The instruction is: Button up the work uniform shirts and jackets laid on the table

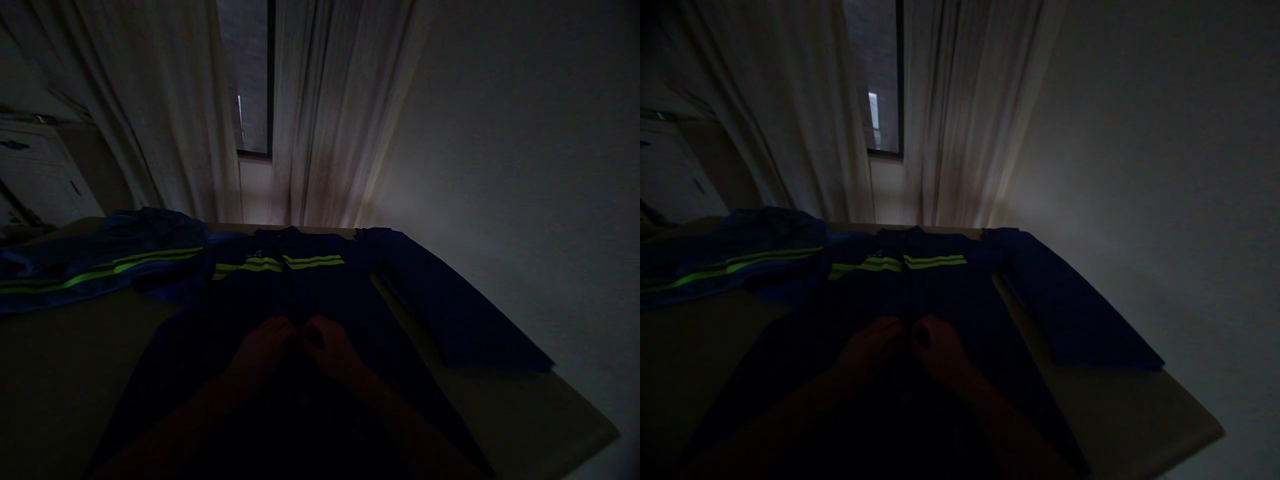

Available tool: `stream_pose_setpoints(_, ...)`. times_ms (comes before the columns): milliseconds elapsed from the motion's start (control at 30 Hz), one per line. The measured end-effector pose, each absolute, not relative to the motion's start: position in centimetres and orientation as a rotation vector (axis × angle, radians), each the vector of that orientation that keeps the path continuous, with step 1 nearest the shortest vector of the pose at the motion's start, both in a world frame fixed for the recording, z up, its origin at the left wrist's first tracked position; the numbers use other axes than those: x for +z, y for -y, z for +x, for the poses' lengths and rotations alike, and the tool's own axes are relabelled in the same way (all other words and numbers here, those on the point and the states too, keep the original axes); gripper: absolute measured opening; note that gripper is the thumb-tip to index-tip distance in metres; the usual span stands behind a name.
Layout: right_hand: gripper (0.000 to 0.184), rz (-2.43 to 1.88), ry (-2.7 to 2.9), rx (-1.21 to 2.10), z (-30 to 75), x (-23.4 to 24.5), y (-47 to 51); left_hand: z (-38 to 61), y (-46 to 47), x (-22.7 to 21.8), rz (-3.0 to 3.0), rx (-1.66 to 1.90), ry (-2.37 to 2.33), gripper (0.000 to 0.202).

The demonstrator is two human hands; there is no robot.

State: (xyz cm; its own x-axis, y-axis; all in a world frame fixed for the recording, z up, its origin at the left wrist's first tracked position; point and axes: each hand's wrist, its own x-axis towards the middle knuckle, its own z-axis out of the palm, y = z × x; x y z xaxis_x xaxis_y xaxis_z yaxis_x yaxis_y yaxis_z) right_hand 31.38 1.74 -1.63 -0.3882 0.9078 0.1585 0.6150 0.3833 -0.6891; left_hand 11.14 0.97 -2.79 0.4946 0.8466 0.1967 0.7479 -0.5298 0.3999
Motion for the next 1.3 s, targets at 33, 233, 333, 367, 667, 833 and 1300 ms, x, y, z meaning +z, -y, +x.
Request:
stream_pose_setpoints(33,0.009,-1.315,2.121,0.743,31.4,-1.6,-1.7,11.2,-1.0,-2.8,2.485,0.553,-1.350,0.019)
stream_pose_setpoints(233,0.008,-1.335,2.140,0.741,31.3,-1.4,-1.8,11.2,-1.0,-3.8,2.510,0.625,-1.356,0.018)
stream_pose_setpoints(333,0.009,-1.349,2.155,0.745,31.3,-1.4,-1.9,11.1,-1.0,-4.3,2.509,0.686,-1.373,0.023)
stream_pose_setpoints(367,0.009,-1.358,2.157,0.750,31.3,-1.4,-2.0,11.1,-1.0,-4.5,2.530,0.692,-1.354,0.026)
stream_pose_setpoints(667,0.007,-1.307,2.198,0.801,31.7,-1.2,-2.2,10.5,-1.1,-3.2,2.875,0.508,-1.265,0.023)
stream_pose_setpoints(833,0.008,-1.325,2.233,0.788,31.7,-1.3,-2.3,10.0,-1.5,-3.2,2.975,0.482,-1.112,0.040)
stream_pose_setpoints(1300,0.007,-1.313,2.266,0.702,31.4,-1.3,-2.2,9.4,-2.3,-3.0,2.937,0.346,-1.118,0.023)
